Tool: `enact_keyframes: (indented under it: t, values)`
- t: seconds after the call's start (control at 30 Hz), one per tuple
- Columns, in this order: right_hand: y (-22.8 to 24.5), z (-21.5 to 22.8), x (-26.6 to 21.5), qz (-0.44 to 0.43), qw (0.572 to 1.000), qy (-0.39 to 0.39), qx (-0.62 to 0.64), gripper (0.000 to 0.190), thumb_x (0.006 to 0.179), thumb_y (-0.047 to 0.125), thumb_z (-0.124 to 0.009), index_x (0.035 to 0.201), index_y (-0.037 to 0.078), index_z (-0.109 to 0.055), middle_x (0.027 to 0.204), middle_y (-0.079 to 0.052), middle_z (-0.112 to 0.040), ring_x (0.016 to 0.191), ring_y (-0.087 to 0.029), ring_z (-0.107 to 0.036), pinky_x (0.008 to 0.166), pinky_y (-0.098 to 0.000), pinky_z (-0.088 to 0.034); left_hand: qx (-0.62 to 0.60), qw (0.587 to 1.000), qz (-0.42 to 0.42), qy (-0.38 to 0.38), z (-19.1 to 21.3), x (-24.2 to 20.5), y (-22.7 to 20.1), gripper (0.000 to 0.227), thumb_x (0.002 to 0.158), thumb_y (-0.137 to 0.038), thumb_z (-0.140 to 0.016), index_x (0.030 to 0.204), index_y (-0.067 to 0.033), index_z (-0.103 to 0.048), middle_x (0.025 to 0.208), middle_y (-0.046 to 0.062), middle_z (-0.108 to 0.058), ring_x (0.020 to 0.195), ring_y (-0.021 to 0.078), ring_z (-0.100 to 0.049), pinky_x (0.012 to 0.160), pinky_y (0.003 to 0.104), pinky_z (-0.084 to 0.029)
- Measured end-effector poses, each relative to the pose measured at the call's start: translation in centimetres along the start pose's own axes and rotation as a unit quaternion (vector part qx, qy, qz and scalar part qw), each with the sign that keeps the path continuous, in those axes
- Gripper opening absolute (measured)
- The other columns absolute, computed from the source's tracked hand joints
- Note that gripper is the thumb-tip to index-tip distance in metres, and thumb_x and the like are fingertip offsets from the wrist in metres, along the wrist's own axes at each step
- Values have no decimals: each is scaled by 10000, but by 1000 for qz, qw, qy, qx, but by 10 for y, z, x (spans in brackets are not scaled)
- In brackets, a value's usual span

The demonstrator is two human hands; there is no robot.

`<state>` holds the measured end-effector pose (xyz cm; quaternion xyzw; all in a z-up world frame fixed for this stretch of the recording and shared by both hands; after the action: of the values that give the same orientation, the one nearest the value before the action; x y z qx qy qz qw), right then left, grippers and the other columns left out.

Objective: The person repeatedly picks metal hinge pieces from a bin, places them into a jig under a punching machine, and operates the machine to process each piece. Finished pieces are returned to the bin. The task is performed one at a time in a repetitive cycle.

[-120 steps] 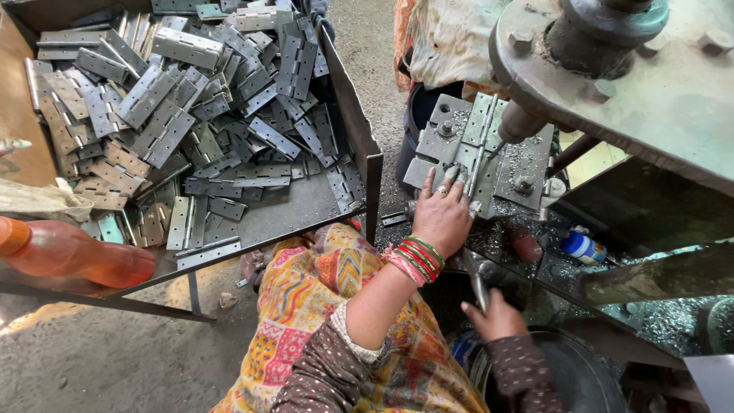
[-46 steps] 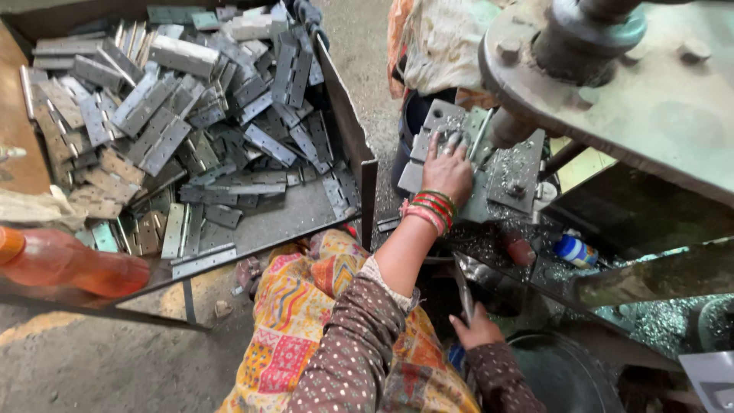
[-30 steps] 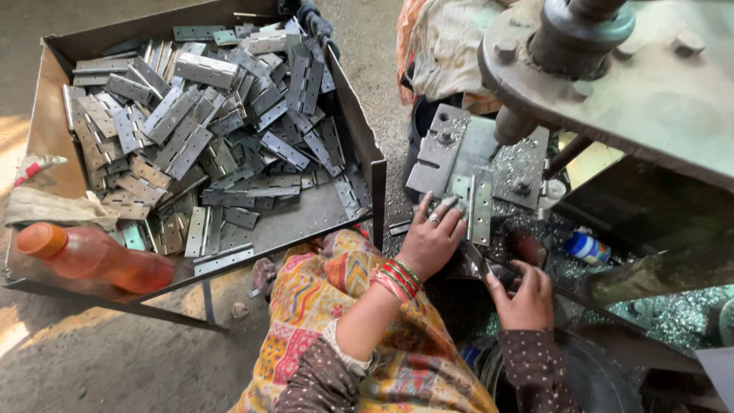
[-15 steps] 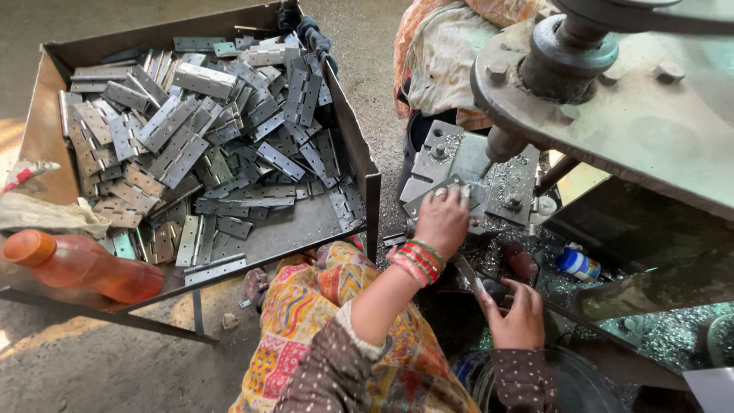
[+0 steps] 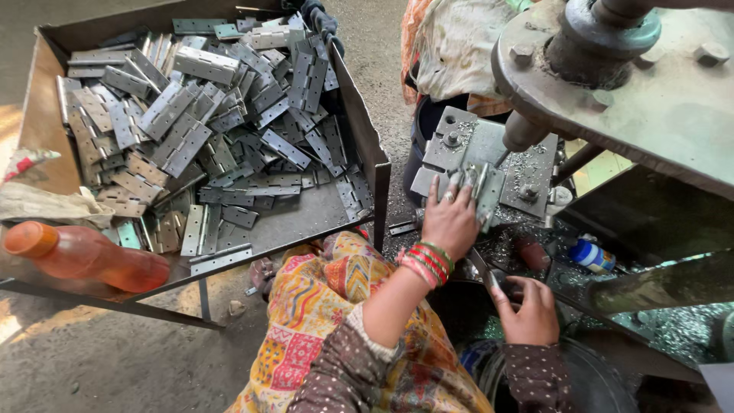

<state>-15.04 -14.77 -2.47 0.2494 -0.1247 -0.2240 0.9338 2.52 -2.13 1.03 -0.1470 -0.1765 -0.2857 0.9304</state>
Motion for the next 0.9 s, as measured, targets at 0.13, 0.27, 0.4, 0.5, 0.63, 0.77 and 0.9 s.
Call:
enact_keyframes:
  t: [0.13,0.27,0.4,0.5,0.63,0.77,0.9]
  values:
    - [-28,-24,-3,56,997,-1,-43,442,856,425,-749,1146,101,-674,1162,-135,-639,948,-313,-698,808,-435,-562,7,1000,4,14,-14,16,6,399,911,-263,-526,1179,-29,-707,1426,113,-597,1441,292,-439,1258,582,-144]
    - [-80,-99,-29,26,990,90,-108,637,803,466,-774,1233,50,-557,1102,-193,-637,912,-389,-689,755,-477,-567,-8,1000,4,-2,-11,14,5,413,871,-252,-551,1163,-3,-703,1395,118,-609,1428,288,-465,1253,578,-155]
    - [-119,-151,-46,32,991,36,-123,583,858,478,-721,1259,117,-499,986,-212,-701,901,-447,-694,760,-540,-554,-26,999,7,-19,-6,15,8,395,907,-234,-546,1184,-1,-705,1372,114,-622,1393,293,-491,1268,585,-166]
    - [-130,-156,-43,-68,969,208,-115,823,816,563,-742,1383,75,-401,904,-304,-691,829,-501,-699,721,-552,-566,-11,1000,-18,-12,-4,5,8,383,897,-235,-548,1160,-11,-713,1377,122,-619,1392,300,-492,1255,585,-169]
    - [-119,-111,5,-60,958,246,-138,717,780,624,-737,1185,83,-499,879,-291,-730,855,-487,-714,750,-556,-570,7,1000,-14,4,-12,15,9,374,908,-232,-543,1164,-20,-716,1402,146,-604,1425,312,-470,1263,594,-150]
    - [-117,-106,1,-42,966,218,-131,658,818,645,-706,1129,93,-529,834,-276,-726,796,-480,-712,695,-569,-571,63,998,12,-4,-30,34,3,393,927,-219,-522,1206,-10,-703,1421,148,-596,1466,297,-439,1279,562,-139]
    - [-121,-145,-42,-33,989,103,-96,647,837,518,-661,1305,111,-476,791,-286,-704,728,-520,-678,633,-618,-531,60,998,6,23,-34,46,3,394,930,-214,-502,1192,6,-696,1409,158,-591,1460,326,-412,1266,551,-125]
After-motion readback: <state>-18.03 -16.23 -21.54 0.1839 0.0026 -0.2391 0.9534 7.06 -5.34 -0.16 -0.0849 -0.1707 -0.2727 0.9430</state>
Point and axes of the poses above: each hand's wrist, its own x-axis towards the middle knuckle, its own z-axis out of the back of the hand, y = z × x, the point moved 3 cm from there along x, towards the middle knuckle
